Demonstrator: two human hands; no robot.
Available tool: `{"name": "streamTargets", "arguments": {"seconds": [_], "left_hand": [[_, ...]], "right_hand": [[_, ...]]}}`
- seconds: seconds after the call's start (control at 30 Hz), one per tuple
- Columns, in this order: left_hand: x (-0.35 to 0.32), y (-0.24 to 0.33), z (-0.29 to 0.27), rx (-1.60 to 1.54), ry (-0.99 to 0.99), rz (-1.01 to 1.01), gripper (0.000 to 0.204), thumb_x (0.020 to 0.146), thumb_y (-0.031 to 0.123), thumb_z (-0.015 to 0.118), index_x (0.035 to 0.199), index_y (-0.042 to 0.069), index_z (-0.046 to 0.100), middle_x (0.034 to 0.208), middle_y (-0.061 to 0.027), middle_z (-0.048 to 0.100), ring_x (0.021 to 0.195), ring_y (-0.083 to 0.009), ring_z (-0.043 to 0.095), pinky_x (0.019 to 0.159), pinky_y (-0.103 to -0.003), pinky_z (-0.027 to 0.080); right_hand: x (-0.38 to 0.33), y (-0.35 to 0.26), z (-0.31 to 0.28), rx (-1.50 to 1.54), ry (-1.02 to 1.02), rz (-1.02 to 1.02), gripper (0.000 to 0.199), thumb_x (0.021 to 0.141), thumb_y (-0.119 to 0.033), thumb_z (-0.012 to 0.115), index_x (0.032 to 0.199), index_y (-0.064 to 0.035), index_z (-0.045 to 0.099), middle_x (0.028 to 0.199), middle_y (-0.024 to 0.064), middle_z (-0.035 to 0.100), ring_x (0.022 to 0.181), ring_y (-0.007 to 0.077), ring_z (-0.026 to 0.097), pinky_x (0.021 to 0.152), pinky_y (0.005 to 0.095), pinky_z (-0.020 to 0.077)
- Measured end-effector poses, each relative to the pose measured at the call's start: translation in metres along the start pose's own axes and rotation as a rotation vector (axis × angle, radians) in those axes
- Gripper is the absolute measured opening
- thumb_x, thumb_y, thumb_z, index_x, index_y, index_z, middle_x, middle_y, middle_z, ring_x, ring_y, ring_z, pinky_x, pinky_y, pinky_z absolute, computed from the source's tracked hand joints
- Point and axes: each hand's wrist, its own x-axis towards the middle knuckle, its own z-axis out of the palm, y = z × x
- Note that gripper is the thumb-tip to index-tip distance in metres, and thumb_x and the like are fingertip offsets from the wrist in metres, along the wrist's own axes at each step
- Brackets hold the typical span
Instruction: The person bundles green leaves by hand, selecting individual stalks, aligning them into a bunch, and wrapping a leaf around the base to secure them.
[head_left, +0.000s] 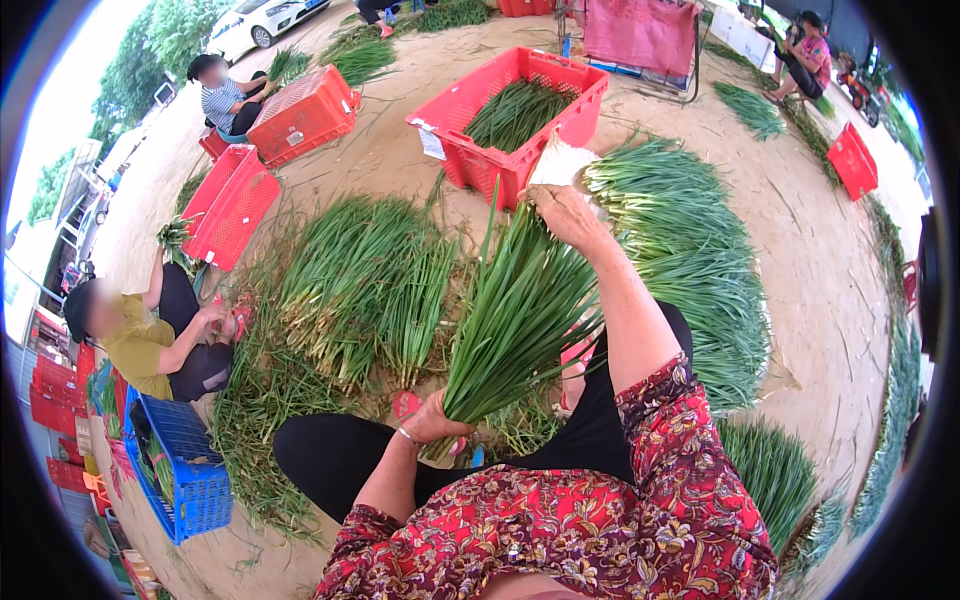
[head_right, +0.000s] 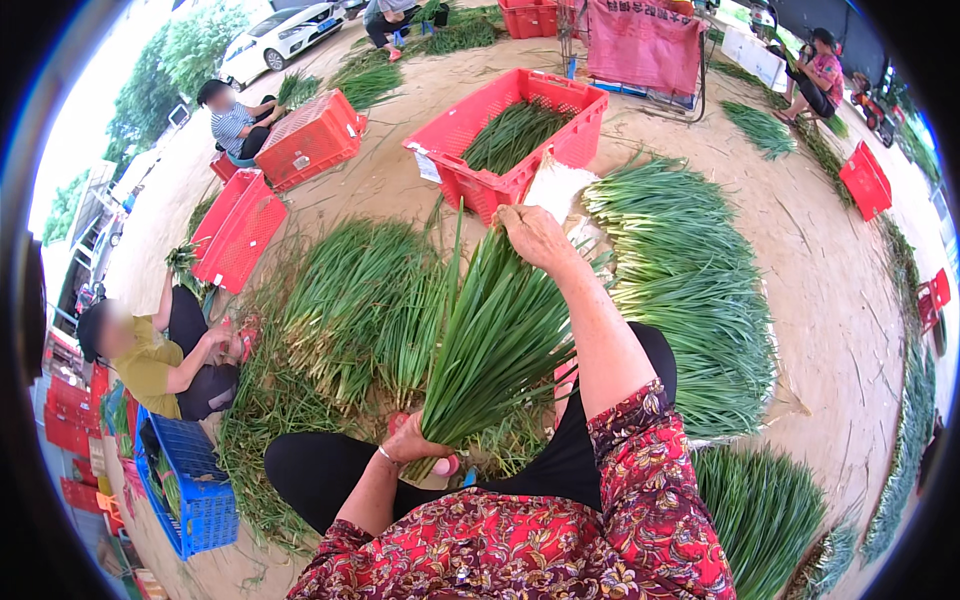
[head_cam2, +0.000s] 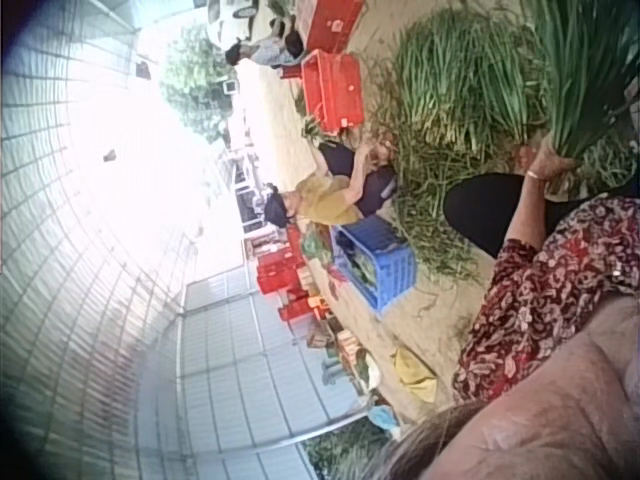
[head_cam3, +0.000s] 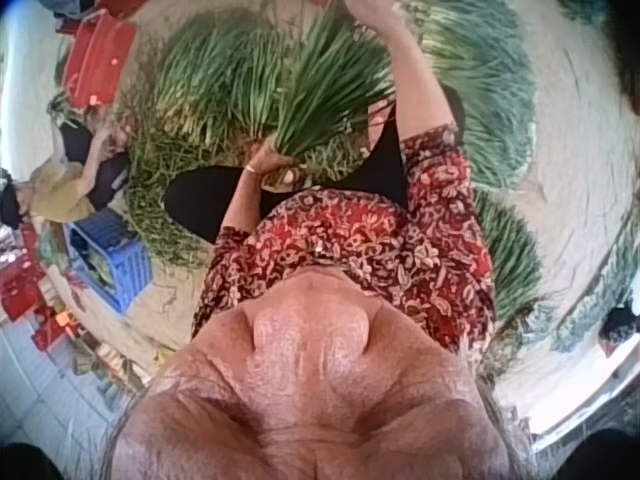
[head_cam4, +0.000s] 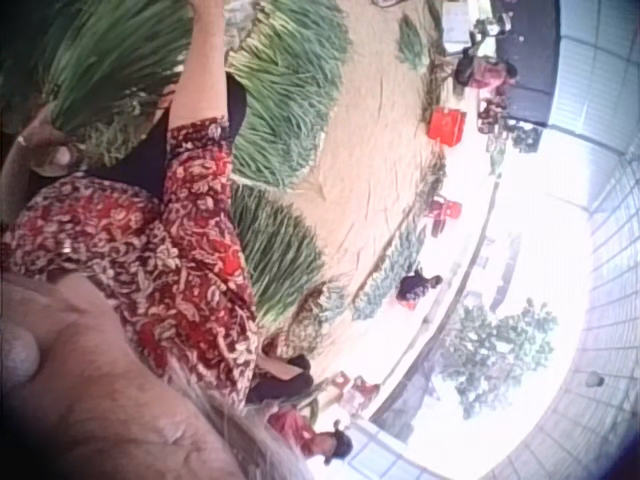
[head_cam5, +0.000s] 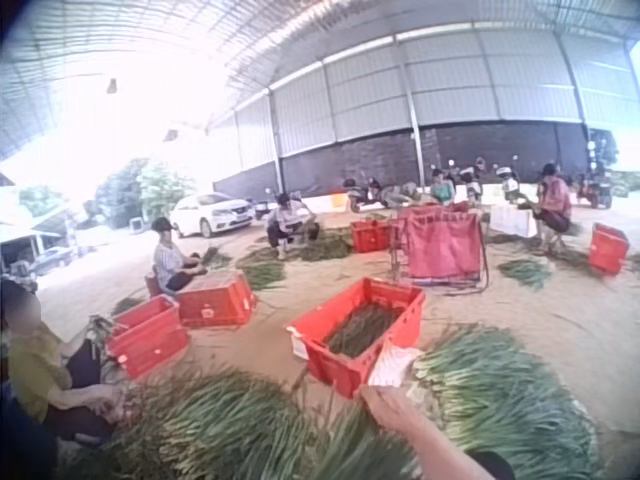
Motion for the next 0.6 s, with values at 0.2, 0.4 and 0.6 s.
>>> {"name": "streamTargets", "arguments": {"seconds": [0.2, 0.4, 0.6], "left_hand": [[-0.001, 0.002, -0.002, 0.065, -0.005, 0.040, 0.047, 0.066, -0.001, 0.077, 0.109, 0.005, 0.059, 0.096, 0.0021, 0.065, 0.087, -0.0075, 0.058, 0.080, -0.027, 0.049], [-0.001, 0.014, 0.002, 0.058, 0.025, 0.040, 0.054, 0.065, -0.001, 0.077, 0.115, 0.004, 0.058, 0.101, 0.0014, 0.065, 0.092, -0.0089, 0.058, 0.085, -0.027, 0.048], [0.003, 0.028, -0.002, 0.178, 0.161, 0.098, 0.063, 0.062, 0.004, 0.077, 0.121, 0.002, 0.055, 0.102, -0.0044, 0.065, 0.093, -0.0120, 0.058, 0.086, -0.029, 0.048]], "right_hand": [[-0.023, -0.030, -0.014, -0.197, -0.122, -0.011, 0.040, 0.086, -0.043, 0.067, 0.090, -0.0030, 0.071, 0.070, 0.0126, 0.064, 0.064, 0.0219, 0.058, 0.066, 0.0363, 0.0472], [-0.025, -0.009, 0.003, -0.253, 0.116, -0.280, 0.019, 0.082, -0.023, 0.070, 0.080, -0.0042, 0.068, 0.066, 0.0125, 0.062, 0.062, 0.0284, 0.059, 0.061, 0.0380, 0.0470], [-0.012, 0.014, 0.029, -0.202, 0.418, -0.291, 0.016, 0.079, -0.019, 0.069, 0.073, -0.0054, 0.064, 0.072, 0.0134, 0.062, 0.072, 0.0338, 0.063, 0.064, 0.0446, 0.0476]]}}
